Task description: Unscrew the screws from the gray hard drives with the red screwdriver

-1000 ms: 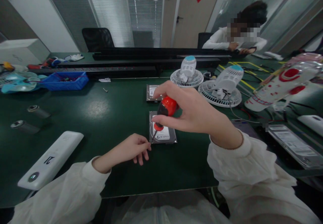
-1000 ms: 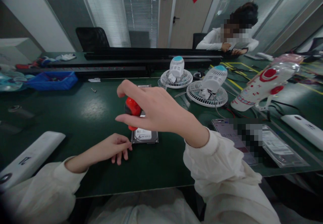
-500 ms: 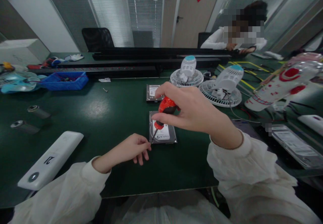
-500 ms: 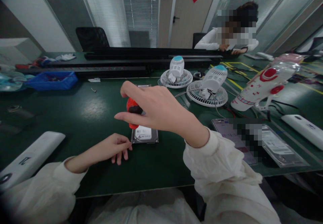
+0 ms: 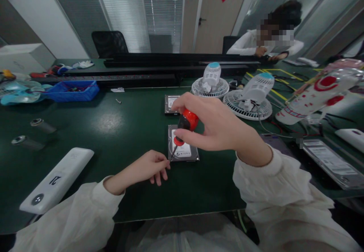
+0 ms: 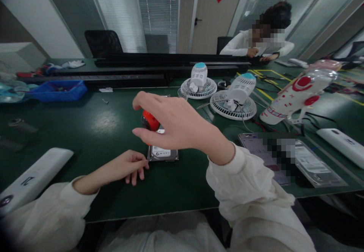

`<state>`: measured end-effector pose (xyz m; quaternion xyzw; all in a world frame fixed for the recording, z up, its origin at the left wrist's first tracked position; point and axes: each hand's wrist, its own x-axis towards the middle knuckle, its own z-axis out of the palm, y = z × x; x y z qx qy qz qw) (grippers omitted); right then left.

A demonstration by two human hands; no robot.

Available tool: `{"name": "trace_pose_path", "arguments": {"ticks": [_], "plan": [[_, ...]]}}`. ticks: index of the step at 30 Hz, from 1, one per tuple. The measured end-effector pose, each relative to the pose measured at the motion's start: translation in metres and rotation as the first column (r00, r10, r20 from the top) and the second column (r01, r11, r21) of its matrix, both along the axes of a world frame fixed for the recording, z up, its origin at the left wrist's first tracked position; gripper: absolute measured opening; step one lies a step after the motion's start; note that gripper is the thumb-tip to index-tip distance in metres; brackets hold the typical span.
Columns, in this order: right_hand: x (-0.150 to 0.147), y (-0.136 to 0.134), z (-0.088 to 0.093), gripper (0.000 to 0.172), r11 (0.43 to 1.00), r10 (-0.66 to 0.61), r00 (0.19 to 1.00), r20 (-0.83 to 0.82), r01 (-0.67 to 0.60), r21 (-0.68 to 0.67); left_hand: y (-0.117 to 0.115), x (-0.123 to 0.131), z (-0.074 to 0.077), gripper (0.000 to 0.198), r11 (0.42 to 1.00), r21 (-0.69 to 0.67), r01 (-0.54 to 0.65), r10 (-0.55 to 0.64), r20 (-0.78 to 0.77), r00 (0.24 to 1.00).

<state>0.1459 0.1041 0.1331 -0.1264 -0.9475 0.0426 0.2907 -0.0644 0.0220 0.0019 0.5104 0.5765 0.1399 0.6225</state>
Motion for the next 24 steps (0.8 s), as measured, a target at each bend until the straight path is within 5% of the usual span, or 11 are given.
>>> {"name": "trace_pose_path", "arguments": {"ticks": [4, 10, 17, 24], "plan": [[0.0008, 0.0000, -0.0002, 0.039, 0.981, 0.155, 0.988, -0.027, -0.157, -0.112, 0.0004, -0.0013, -0.0023, 0.025, 1.000, -0.008, -0.006, 0.006, 0.013, 1.000], [-0.0021, -0.0003, -0.0013, 0.049, 0.999, -0.042, 0.999, -0.016, 0.042, 0.000, 0.0014, -0.0033, -0.0053, 0.028, 1.000, -0.001, 0.019, -0.019, 0.012, 1.000], [-0.0006, -0.0019, -0.0010, 0.040, 0.993, 0.089, 0.996, 0.022, -0.087, -0.080, 0.0000, -0.0023, -0.0051, 0.028, 1.000, 0.002, 0.002, -0.002, 0.013, 1.000], [-0.0017, 0.0010, -0.0001, 0.053, 0.998, -0.062, 0.998, 0.027, 0.061, 0.035, 0.0006, -0.0014, -0.0036, 0.028, 1.000, 0.016, 0.014, -0.014, 0.001, 1.000]]}}
